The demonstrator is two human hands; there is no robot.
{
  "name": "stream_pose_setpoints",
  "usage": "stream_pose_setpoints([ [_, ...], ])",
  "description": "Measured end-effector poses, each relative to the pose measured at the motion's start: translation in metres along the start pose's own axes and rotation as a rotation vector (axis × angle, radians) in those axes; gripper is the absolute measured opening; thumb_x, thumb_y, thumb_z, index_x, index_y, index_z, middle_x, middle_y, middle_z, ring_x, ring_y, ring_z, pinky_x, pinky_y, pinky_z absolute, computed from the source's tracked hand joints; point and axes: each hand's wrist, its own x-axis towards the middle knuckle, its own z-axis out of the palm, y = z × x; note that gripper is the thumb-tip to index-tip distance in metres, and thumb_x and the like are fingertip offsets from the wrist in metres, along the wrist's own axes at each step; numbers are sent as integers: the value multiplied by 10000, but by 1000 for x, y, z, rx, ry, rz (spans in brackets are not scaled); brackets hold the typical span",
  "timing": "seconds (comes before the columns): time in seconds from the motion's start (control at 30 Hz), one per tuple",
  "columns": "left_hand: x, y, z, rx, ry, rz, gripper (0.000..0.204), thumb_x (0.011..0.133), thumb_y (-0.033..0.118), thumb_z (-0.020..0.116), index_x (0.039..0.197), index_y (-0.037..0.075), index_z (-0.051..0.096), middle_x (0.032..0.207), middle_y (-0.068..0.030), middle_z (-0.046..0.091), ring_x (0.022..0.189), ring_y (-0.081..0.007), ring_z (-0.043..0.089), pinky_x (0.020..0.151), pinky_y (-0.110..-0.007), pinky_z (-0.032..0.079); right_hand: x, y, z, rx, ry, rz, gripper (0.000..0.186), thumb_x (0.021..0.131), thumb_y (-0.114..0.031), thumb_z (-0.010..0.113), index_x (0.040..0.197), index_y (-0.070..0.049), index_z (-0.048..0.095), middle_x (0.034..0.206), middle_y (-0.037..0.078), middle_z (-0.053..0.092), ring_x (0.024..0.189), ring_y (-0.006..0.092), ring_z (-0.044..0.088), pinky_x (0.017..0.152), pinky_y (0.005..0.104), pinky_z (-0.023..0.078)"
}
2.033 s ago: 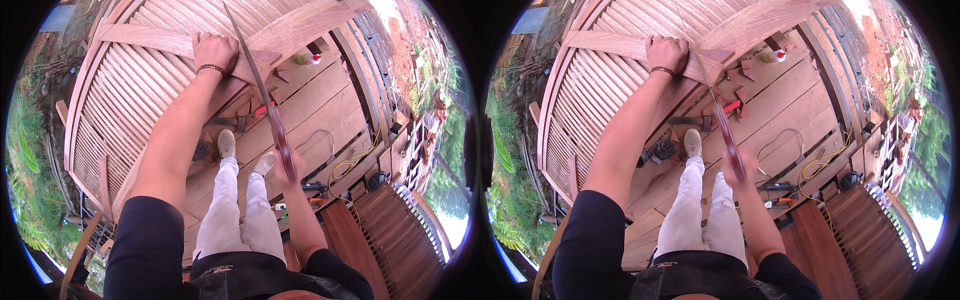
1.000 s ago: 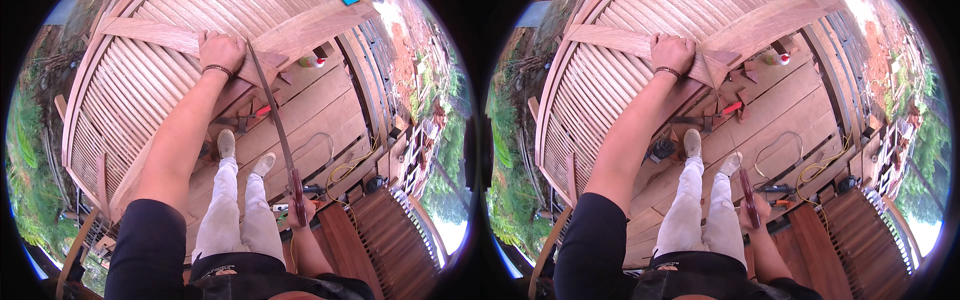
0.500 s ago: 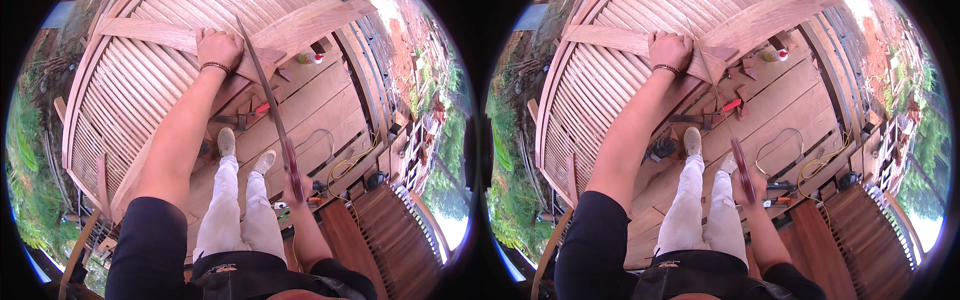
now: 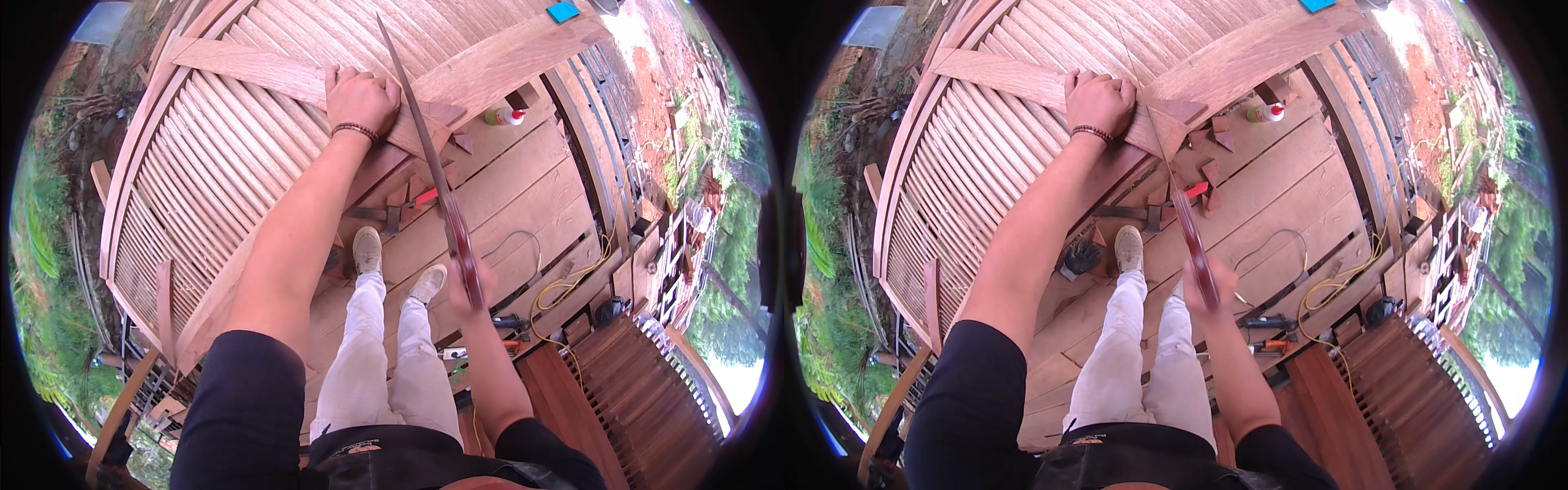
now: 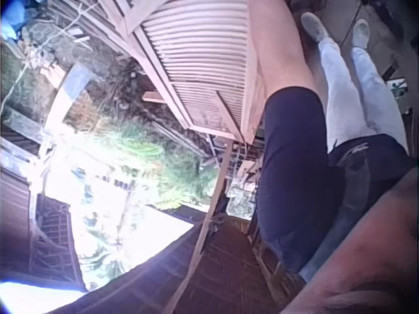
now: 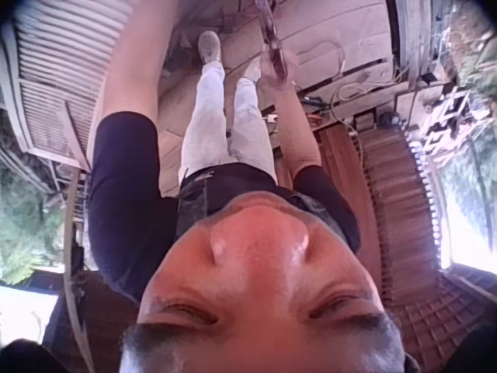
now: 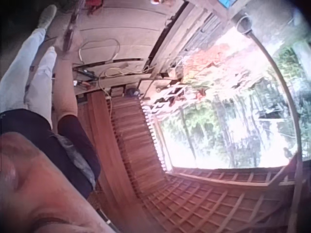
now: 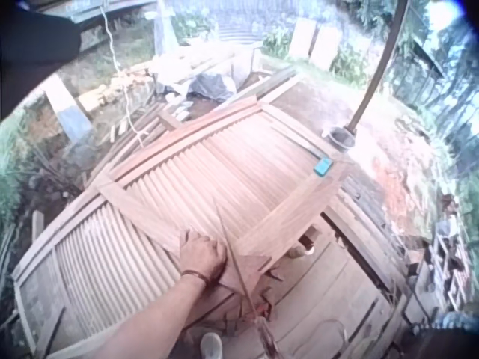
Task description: The person measures and marks a wooden plank using a square and pencil, then uses a hand saw to cut the plank along the marked line. The person also uses an angle grinder to smooth the cut edge.
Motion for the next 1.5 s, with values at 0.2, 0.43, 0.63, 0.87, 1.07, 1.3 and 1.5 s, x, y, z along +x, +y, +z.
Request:
stream_pose_setpoints([
  [0.2, -2, -7, -3, 56, -52, -39, 459, 924, 332, 396, 743, 107, 753, 897, -71, 726, 949, -256, 614, 1087, -437, 294, -45, -1, -21, 20, -49, 139, 134, 843, -117, 696, 760, -30, 638, 588, 115, 565, 497, 260, 591, 495, 355, 459],
  [0.43, -5, -2, 2, 18, 17, 15, 423, 915, 330, 420, 757, 149, 767, 834, -55, 712, 940, -249, 614, 1094, -442, 293, -27, -2, -14, 69, -34, 99, 107, 849, -79, 676, 768, -19, 641, 589, 112, 573, 514, 264, 596, 495, 345, 452],
  [0.63, -3, -6, -2, 22, -37, -34, 454, 921, 327, 405, 734, 120, 762, 838, -70, 722, 925, -250, 618, 1086, -440, 303, -27, -8, -9, 63, -13, 73, 104, 829, -55, 697, 764, -23, 623, 618, 113, 584, 503, 251, 572, 496, 345, 443],
  [0.87, -9, -5, 7, 14, 69, 30, 457, 924, 339, 420, 696, 114, 746, 829, -64, 719, 921, -251, 615, 1080, -448, 305, -28, -3, -17, 49, -51, 73, 93, 877, -100, 661, 846, -12, 665, 612, 64, 590, 543, 147, 592, 513, 288, 436],
  [1.07, -5, -8, 0, 95, 5, 4, 454, 922, 326, 408, 713, 99, 741, 820, -61, 719, 913, -259, 616, 1046, -441, 324, -36, -10, -10, 71, -27, 148, 90, 814, -81, 708, 783, -30, 640, 605, 126, 571, 515, 281, 586, 506, 353, 455],
  [1.3, -4, -5, 3, 32, 11, 21, 443, 921, 337, 414, 747, 131, 766, 854, -59, 726, 953, -236, 611, 1084, -457, 291, -35, -6, -20, 9, -30, 72, 117, 813, -77, 705, 745, -22, 627, 590, 117, 561, 492, 260, 572, 486, 353, 443],
  [1.5, -6, -5, 0, 73, -22, 5, 452, 920, 327, 420, 713, 114, 760, 816, -53, 723, 941, -227, 613, 1081, -444, 289, -21, -7, -11, 13, -61, 80, 88, 860, -83, 677, 839, 0, 659, 640, 106, 596, 583, 177, 613, 544, 314, 453],
])
